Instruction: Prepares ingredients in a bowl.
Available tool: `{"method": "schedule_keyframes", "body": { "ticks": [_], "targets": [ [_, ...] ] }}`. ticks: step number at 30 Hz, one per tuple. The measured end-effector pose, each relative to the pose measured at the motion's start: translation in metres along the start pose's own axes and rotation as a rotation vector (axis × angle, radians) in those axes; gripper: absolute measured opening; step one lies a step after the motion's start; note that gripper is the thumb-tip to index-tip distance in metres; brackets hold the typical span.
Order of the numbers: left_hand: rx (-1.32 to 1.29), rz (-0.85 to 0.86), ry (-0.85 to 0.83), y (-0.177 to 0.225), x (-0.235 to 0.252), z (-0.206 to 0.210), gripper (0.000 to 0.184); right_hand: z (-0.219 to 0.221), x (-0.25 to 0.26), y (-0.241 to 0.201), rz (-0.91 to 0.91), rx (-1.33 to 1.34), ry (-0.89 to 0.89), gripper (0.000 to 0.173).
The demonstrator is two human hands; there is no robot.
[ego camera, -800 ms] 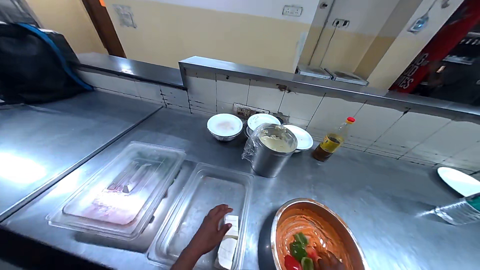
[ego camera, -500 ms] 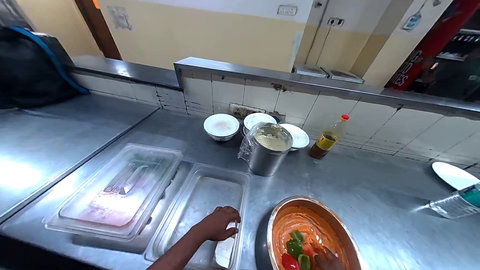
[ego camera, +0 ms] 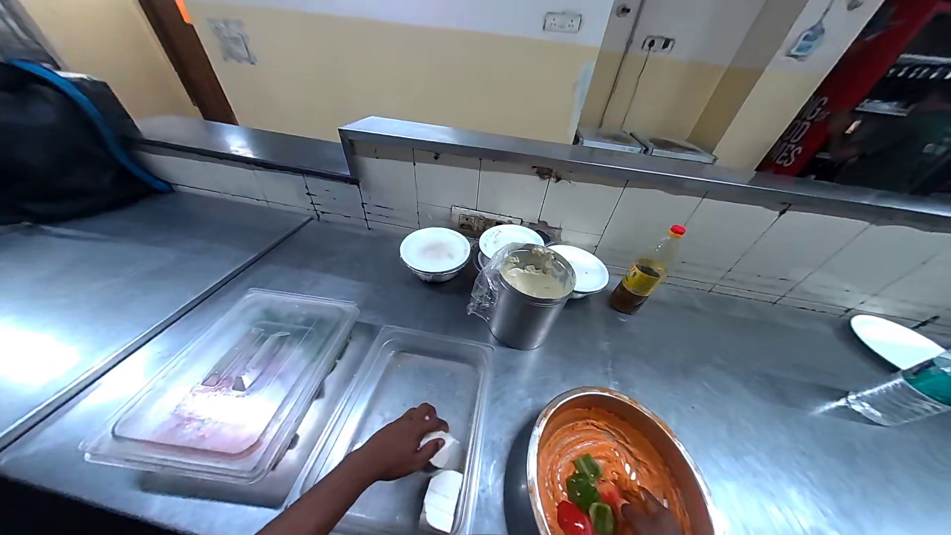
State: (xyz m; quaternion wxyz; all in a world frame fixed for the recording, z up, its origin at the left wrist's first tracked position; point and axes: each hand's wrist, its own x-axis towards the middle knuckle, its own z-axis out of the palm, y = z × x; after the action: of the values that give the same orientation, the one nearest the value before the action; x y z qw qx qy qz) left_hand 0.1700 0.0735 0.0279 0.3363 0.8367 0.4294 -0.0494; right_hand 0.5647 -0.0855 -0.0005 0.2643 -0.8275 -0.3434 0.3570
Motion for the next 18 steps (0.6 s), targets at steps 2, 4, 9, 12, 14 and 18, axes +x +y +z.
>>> {"method": "schedule_keyframes", "body": {
  "ticks": [2,4,9,12,14,18],
  "targets": [
    [-0.057,-0.093,0.025,-0.008,-0.013,-0.003,0.048,0.000,0.002,0.001,0.005,-0.003,-0.001,0.037],
    [-0.079,-0.161,0.023,-0.015,-0.021,-0.004,0.064,0.000,0.003,0.001,0.000,-0.009,-0.004,0.037],
    [-0.130,-0.281,0.082,-0.006,-0.008,0.005,0.083,-0.001,0.003,0.001,-0.031,-0.007,-0.013,0.040],
    [-0.020,-0.324,0.042,0.009,0.006,0.005,0.076,0.000,0.004,0.003,-0.028,-0.004,-0.015,0.039],
    [0.044,-0.335,0.025,0.014,0.012,0.006,0.071,0.000,0.004,0.003,-0.021,-0.003,-0.012,0.040],
    [0.078,-0.318,0.034,0.019,0.011,0.008,0.067,0.000,0.003,0.003,-0.018,0.004,-0.012,0.040]
  ]
}}
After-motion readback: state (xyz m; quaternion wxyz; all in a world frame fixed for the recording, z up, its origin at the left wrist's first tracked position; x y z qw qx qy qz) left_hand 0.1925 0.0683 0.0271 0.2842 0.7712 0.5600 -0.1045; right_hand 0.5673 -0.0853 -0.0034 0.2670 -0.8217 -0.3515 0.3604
